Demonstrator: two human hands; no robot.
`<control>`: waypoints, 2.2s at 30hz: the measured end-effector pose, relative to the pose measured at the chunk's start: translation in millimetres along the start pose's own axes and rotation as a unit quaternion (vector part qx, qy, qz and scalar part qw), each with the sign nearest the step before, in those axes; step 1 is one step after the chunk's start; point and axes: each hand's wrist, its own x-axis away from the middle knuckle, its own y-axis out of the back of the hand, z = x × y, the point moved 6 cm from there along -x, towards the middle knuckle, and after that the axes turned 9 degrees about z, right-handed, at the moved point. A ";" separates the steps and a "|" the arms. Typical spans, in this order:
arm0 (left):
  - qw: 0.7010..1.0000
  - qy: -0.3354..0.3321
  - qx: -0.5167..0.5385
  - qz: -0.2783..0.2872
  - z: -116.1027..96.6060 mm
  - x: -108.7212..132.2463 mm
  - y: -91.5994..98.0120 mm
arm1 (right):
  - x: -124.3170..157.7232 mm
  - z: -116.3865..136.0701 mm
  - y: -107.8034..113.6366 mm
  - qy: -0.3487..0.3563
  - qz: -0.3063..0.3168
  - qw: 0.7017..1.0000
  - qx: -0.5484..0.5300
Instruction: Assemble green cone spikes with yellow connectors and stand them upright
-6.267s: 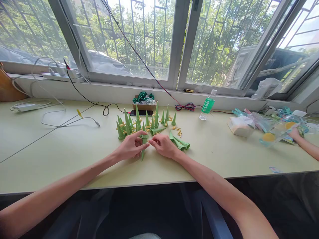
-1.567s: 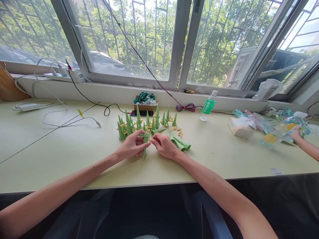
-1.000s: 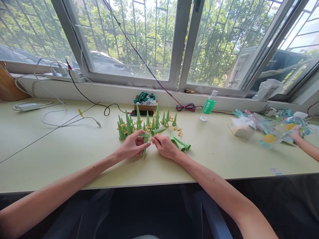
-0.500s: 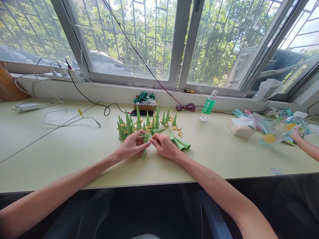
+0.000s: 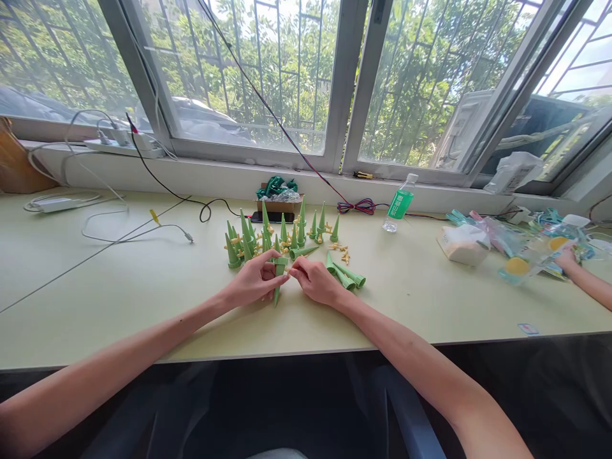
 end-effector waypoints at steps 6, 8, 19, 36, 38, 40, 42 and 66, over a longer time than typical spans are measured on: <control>1.000 0.000 0.004 0.000 0.2 0.3 -0.2 | -0.2 -1.4 -1.0 0.002 0.004 1.000 0.004; 1.000 0.002 0.006 0.001 0.5 0.3 -0.3 | -0.1 -1.5 -1.4 0.001 0.005 1.000 0.008; 1.000 0.001 -0.002 0.002 -1.9 0.8 0.5 | 0.0 -1.4 -1.1 0.002 0.001 1.000 0.008; 1.000 -0.009 -0.009 -0.008 -3.3 0.6 1.1 | 0.3 -1.3 -1.0 -0.003 0.005 1.000 0.011; 1.000 -0.010 -0.015 -0.009 -3.6 0.6 1.2 | 0.6 -1.3 -0.9 -0.003 0.004 1.000 0.011; 1.000 -0.008 -0.015 -0.008 -3.6 0.5 1.3 | 0.8 -1.1 -0.6 -0.003 0.002 1.000 0.012; 1.000 -0.007 -0.014 -0.007 -3.8 0.4 1.2 | 0.9 -0.1 0.1 -0.002 -0.002 1.000 0.017; 1.000 -0.007 0.003 -0.014 -3.8 0.5 1.2 | 1.5 2.2 3.2 -0.012 -0.016 1.000 0.006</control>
